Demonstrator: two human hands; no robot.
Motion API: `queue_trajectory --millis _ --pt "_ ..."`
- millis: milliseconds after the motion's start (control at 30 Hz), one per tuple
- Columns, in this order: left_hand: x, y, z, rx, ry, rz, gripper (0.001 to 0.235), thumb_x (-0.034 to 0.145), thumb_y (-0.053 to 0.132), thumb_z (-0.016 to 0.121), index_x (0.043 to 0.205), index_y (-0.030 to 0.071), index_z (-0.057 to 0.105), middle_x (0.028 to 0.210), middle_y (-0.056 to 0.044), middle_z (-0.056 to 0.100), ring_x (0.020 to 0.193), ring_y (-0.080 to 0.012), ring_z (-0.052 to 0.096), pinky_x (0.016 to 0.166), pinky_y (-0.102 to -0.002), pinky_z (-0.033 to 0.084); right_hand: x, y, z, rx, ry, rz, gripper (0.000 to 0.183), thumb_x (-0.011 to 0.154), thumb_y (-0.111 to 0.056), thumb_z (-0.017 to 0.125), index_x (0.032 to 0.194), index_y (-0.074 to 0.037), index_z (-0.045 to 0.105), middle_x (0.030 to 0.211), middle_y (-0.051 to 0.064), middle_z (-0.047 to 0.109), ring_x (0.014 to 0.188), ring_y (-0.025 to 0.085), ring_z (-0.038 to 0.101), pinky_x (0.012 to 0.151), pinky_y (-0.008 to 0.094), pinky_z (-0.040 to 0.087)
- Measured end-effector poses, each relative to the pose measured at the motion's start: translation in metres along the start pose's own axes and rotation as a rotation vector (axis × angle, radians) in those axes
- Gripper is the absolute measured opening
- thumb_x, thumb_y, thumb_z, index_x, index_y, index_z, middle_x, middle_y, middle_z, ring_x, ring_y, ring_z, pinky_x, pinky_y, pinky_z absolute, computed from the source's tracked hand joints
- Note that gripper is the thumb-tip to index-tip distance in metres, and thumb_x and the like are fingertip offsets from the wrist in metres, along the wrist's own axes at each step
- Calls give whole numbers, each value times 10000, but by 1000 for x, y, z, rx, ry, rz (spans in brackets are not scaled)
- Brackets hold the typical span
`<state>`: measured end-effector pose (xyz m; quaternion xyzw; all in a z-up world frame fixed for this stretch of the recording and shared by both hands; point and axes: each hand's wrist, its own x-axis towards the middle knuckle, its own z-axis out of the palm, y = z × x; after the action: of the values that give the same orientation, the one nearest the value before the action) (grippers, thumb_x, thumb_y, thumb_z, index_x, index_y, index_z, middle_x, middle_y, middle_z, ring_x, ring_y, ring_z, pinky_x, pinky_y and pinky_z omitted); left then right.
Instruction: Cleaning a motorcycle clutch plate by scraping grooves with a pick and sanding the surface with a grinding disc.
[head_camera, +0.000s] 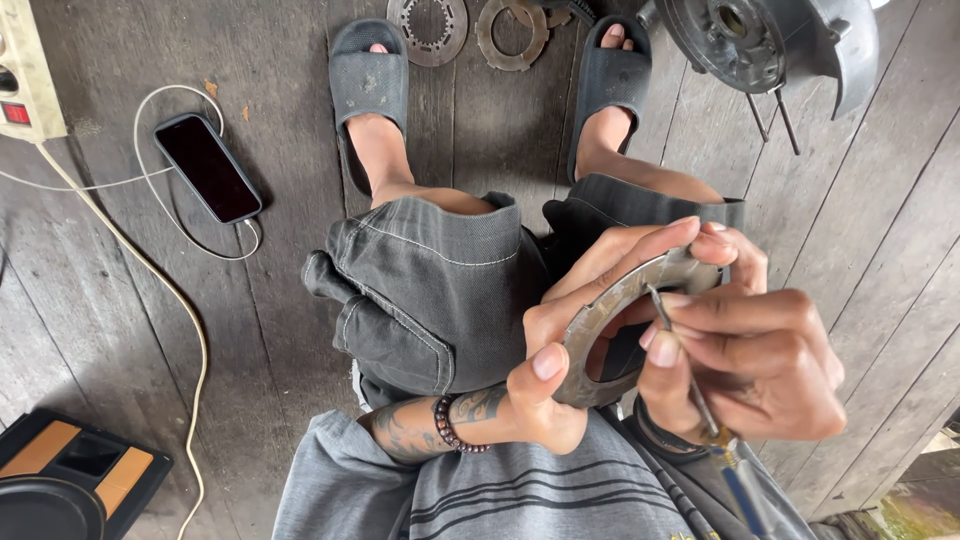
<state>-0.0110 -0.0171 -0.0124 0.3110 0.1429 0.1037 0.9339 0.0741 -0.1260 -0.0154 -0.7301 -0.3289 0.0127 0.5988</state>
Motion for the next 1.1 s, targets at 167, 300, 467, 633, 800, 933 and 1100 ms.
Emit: queue_trajectory --millis 167,300,467,633,800,933,1100 --pt "2 1 0 20 -1 14 851 961 599 322 1577 22 437 1583 -143 493 1480 -293 535 1349 -496 448 5 -10 8 -42 4 14 223 848 -127 707 734 -58 528 797 95 611 703 144 629 1076 577 581" --pt "1 0 2 38 21 40 842 949 572 315 1562 9 447 1574 -155 491 1477 -302 532 1345 -507 447 6 -9 4 -32 -40 37 231 860 -152 699 722 -79 529 776 64 612 722 121 619 1119 566 567" --pt "2 1 2 -19 3 15 842 958 573 324 1576 13 433 1554 -173 520 1481 -305 539 1344 -481 473 3 -4 1 -9 -20 34 225 841 -155 723 739 -71 541 803 79 618 803 168 661 1116 541 567" --pt "3 1 1 19 -5 47 820 965 572 313 1566 34 464 1546 -140 538 1461 -282 558 1354 -503 459 6 -1 -1 -47 -65 -48 165 774 -91 713 718 -78 558 752 88 629 669 170 657 1064 637 539" --pt "3 -3 3 -11 27 79 814 963 551 319 1552 9 469 1509 -145 548 1460 -290 558 1373 -510 447 7 -13 1 -62 -131 -12 226 860 -74 708 748 -146 524 818 10 636 794 129 721 1186 614 513" --pt "3 -4 3 -210 3 26 816 950 501 373 1577 -18 441 1513 -162 574 1469 -273 557 1413 -506 423 10 -7 4 14 -100 -38 188 833 -120 724 728 -141 569 758 -1 666 716 97 701 1187 574 479" --pt "2 4 -2 108 -36 73 779 971 530 298 1571 54 444 1532 -149 564 1469 -286 578 1382 -488 470 20 -32 4 -160 -230 -32 197 719 -64 734 625 -98 564 710 61 662 575 177 665 1139 700 427"
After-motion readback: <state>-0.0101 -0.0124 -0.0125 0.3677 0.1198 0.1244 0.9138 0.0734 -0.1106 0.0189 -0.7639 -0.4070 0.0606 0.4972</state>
